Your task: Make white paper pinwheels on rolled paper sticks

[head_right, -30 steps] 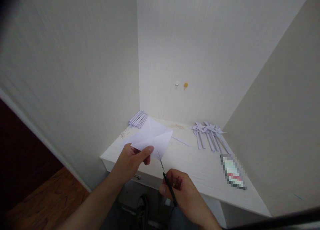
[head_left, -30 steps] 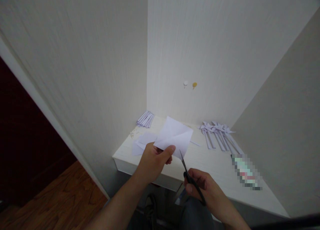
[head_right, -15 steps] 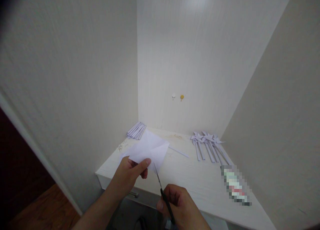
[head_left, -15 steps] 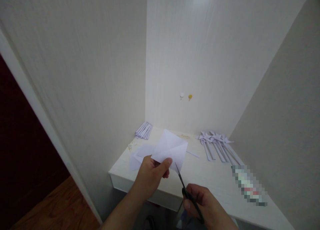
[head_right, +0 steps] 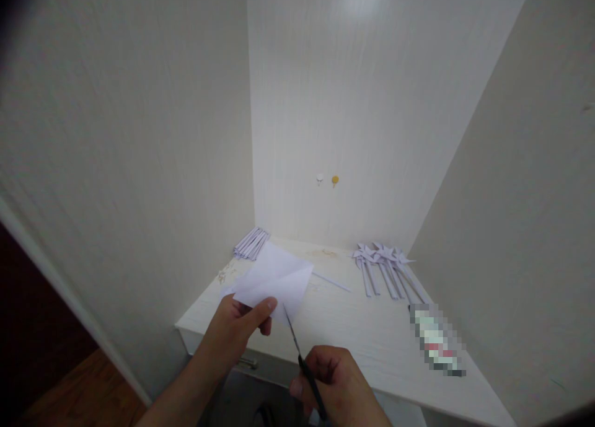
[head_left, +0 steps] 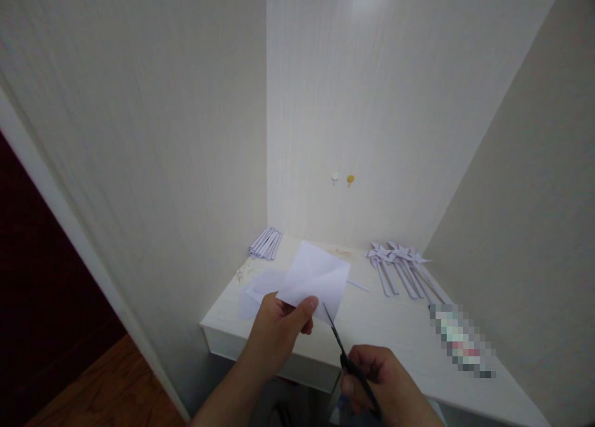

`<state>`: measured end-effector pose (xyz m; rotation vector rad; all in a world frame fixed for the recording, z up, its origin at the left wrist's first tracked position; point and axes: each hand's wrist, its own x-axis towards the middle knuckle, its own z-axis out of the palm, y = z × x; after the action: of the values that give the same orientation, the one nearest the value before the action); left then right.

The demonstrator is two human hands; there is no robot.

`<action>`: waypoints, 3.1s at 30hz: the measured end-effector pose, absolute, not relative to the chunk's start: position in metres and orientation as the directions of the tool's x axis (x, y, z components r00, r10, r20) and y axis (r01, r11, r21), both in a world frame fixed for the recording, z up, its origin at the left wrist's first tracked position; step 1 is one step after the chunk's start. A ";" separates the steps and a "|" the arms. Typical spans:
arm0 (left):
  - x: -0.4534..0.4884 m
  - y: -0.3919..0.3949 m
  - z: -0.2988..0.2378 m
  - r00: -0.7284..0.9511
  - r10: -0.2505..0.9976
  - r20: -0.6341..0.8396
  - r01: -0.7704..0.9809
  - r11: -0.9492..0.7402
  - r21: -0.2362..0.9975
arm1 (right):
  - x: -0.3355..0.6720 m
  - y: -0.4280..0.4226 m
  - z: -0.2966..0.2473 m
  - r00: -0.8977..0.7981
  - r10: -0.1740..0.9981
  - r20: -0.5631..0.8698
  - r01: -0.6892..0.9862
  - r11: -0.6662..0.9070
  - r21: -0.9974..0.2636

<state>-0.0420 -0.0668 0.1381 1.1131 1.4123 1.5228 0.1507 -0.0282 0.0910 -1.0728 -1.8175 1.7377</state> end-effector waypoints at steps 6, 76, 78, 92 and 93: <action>-0.041 -0.071 0.136 -0.318 0.941 0.115 0.027 -0.112 0.993 | 0.148 -0.032 0.097 -0.626 0.758 -0.185 0.212 -0.063 -0.975; -0.041 -0.071 0.134 -0.284 0.954 0.090 0.009 -0.092 0.996 | 0.147 -0.032 0.097 -0.597 0.789 -0.144 0.264 0.024 -0.964; -0.041 -0.071 0.135 -0.278 0.956 0.093 0.009 -0.094 0.996 | 0.147 -0.031 0.097 -0.594 0.791 -0.146 0.268 0.024 -0.963; -0.041 -0.072 0.134 -0.278 0.956 0.093 0.006 -0.094 0.996 | 0.148 -0.030 0.093 -0.605 0.788 -0.112 0.239 0.046 -0.970; -0.041 -0.072 0.134 -0.278 0.956 0.092 0.005 -0.095 0.996 | 0.148 -0.030 0.093 -0.605 0.788 -0.117 0.245 0.044 -0.969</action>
<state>-0.0405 -0.0717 0.1339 1.1257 1.3617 1.4919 0.1481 -0.0304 0.0929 -1.0366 -1.8765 1.5891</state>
